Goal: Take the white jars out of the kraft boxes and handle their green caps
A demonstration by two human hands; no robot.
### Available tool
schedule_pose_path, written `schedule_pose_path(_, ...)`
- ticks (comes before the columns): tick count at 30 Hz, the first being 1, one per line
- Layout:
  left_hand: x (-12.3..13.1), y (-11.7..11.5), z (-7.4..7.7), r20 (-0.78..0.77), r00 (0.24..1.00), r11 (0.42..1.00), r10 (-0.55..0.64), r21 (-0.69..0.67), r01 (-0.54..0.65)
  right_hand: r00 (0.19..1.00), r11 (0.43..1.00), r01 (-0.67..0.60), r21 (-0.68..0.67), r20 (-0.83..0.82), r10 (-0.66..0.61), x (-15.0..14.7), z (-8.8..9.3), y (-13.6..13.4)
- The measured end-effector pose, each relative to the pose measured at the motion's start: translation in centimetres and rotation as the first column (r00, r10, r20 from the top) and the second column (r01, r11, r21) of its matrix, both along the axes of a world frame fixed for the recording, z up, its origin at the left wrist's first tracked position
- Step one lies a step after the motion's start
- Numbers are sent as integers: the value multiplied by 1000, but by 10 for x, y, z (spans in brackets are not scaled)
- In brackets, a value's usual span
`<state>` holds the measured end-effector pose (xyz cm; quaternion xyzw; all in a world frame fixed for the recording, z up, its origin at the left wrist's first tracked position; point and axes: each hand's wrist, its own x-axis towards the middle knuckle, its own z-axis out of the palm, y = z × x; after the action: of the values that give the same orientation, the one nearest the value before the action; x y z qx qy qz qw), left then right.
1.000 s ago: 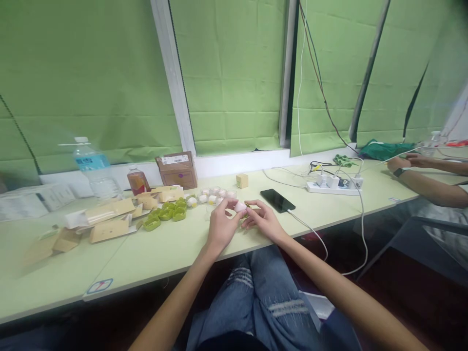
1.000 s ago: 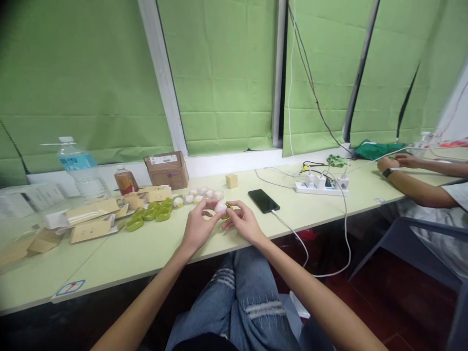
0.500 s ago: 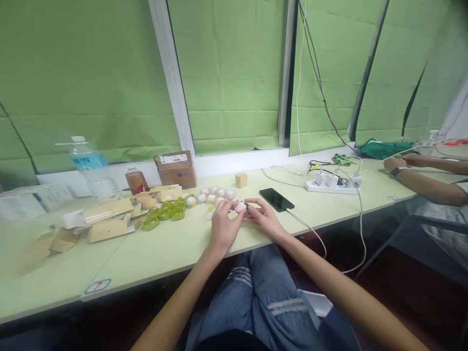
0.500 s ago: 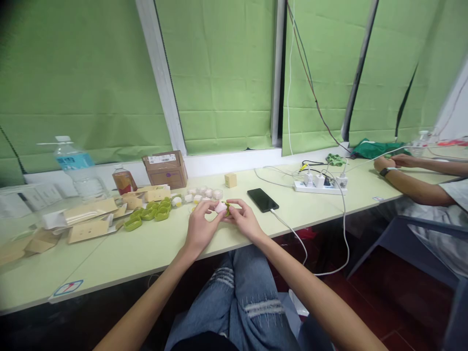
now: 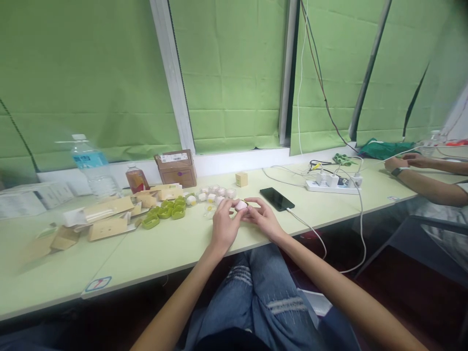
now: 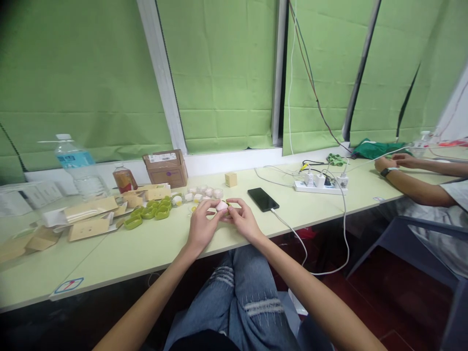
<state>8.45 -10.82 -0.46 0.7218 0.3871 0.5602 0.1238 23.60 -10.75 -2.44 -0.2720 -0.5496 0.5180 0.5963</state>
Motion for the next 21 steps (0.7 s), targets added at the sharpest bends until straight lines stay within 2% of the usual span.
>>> schedule_pose_path(5, 2, -1, -3, 103, 989, 994, -102, -13, 104, 999, 999, -40, 2, -10, 40, 2, 4, -2)
schedule_pose_path(8, 0, 2, -4, 133, 984, 993, -121, -1, 122, 997, 997, -79, -23, -2, 79, 2, 4, -2)
schedule_pose_path(10, -5, 4, -4, 118, 985, 991, -127, -15, 130, 992, 993, -111, -41, 48, 113, 2, 3, -3)
schedule_pose_path(12, -9, 5, -3, 65, 987, 988, -145, -36, 147, 980, 997, -75, -17, 181, 77, 6, 5, -4)
schedule_pose_path(14, -12, 5, -3, -22, 986, 985, -165, -44, 164, 905, 991, 67, 119, 410, -110, 13, 9, -6)
schedule_pose_path(16, -12, 3, -2, -119, 976, 983, -181, -42, 177, 725, 914, 174, 365, 580, -370, 23, 16, -10)
schedule_pose_path(17, -10, 2, -2, -165, 968, 982, -191, -42, 186, 657, 867, 159, 472, 605, -450, 28, 20, -13)
schedule_pose_path(19, -7, -2, -1, -236, 949, 978, -210, -47, 205, 630, 825, 22, 564, 633, -449, 36, 26, -15)
schedule_pose_path(21, -4, -5, 0, -261, 940, 975, -221, -60, 213, 653, 826, -120, 550, 671, -352, 41, 29, -16)
